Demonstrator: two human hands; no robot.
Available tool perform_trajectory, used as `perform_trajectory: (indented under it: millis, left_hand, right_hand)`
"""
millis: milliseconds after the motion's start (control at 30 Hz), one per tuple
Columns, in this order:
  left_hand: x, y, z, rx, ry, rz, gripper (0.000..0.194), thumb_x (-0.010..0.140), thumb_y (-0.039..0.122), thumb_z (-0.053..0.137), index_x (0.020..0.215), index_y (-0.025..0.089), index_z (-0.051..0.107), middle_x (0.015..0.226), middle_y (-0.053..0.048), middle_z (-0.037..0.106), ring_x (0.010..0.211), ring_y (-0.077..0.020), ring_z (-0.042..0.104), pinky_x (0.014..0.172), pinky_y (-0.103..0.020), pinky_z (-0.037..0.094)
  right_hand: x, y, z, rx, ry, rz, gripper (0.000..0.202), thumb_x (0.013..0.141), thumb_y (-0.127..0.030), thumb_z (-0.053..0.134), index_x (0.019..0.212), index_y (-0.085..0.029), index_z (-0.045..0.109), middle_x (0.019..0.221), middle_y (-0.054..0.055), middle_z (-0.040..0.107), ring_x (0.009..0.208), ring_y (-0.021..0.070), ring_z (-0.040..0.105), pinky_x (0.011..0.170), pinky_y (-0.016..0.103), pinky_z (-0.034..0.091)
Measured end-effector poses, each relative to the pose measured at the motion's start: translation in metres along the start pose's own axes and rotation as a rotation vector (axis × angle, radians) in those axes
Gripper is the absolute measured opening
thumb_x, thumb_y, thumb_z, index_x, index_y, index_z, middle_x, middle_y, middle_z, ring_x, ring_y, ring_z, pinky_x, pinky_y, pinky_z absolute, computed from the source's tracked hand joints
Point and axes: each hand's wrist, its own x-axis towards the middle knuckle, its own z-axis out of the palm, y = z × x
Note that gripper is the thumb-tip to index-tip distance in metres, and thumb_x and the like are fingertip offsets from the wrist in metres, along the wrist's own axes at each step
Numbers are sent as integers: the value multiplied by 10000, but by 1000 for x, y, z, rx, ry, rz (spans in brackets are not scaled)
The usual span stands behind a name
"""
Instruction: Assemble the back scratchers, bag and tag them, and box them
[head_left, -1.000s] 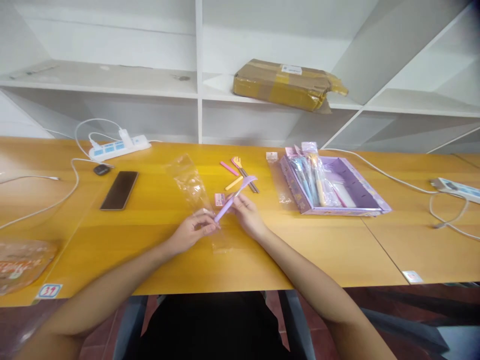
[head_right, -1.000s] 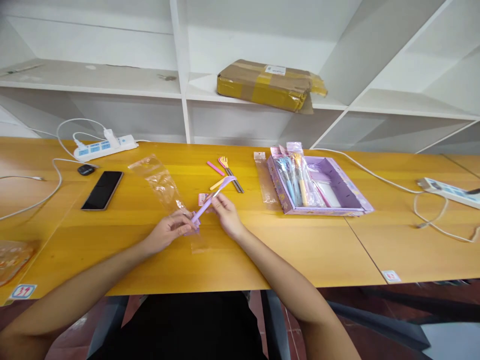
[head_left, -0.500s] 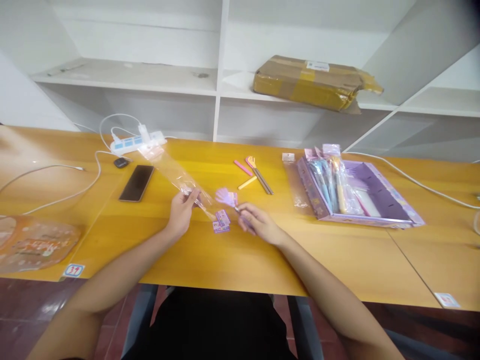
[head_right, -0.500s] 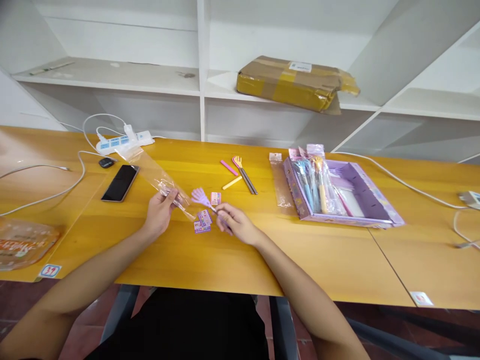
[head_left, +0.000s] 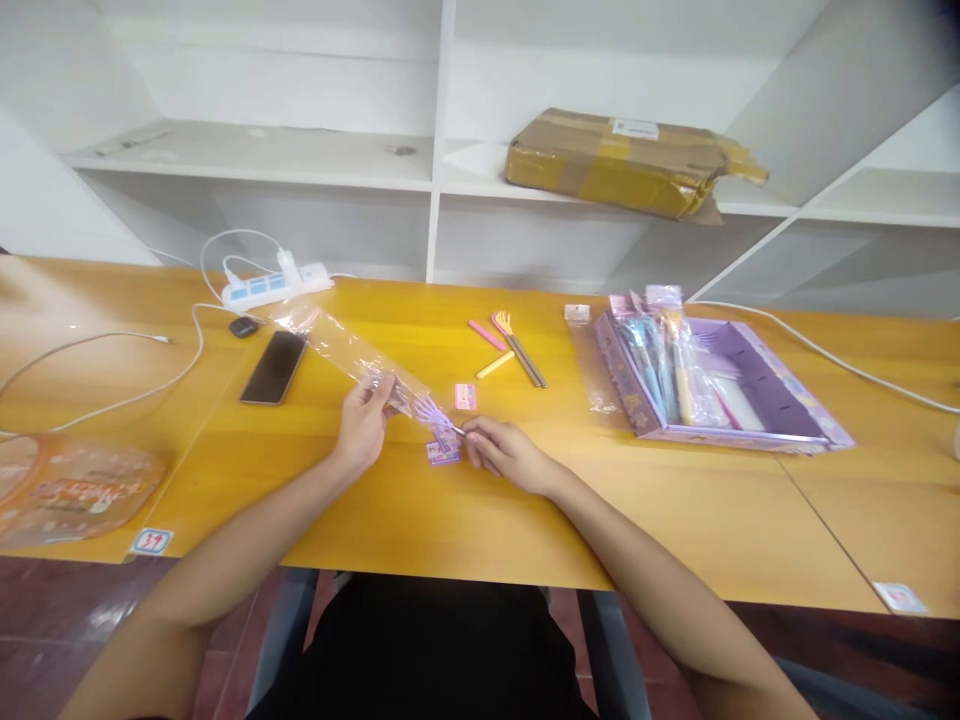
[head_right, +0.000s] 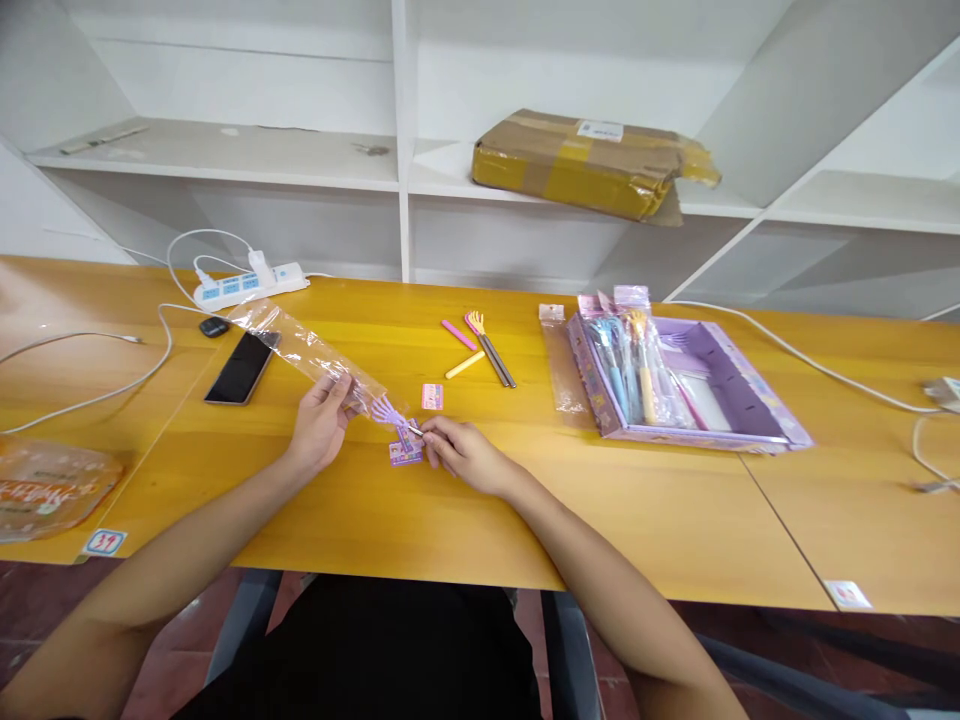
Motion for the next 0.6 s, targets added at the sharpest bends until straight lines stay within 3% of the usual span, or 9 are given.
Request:
perform_trajectory:
  millis: [133, 267, 433, 600]
  left_hand:
    - [-5, -6, 2, 3, -59, -76, 437, 733, 497, 957, 917, 162, 744, 902, -19, 741, 838, -148, 709, 747, -271, 610]
    - [-12, -10, 4, 46, -138, -137, 454, 719, 482, 968, 964, 154, 772, 953, -49, 777, 876, -176, 734, 759, -288, 618]
    - [-19, -15, 3, 116, -205, -155, 443, 779, 473, 928, 1070, 178, 771, 981, -50, 787, 853, -193, 747, 752, -314, 627]
    - [-24, -21, 0, 234, -322, -136, 378, 822, 446, 899, 1042, 159, 788, 1024, -80, 805, 911, -211, 749, 868, -338, 615]
  right_hand:
    - [1, 4, -1, 22, 12, -22, 387, 1128, -542, 429, 1188, -202, 604, 757, -27, 639, 518, 89, 469, 500, 225, 395]
    - [3, 11, 0, 121, 60, -23, 472, 1096, -545, 520, 1447, -233, 473, 868, -33, 629, 528, 82, 437, 494, 226, 370]
    - [3, 10, 5, 201, 53, -26, 523, 1078, -488, 576, 1517, -274, 388, 1025, -4, 601, 573, 69, 462, 509, 226, 388]
    - [2, 1, 8, 231, 68, -30, 518, 1067, -476, 600, 1511, -291, 406, 1048, 6, 590, 638, 86, 519, 555, 234, 442]
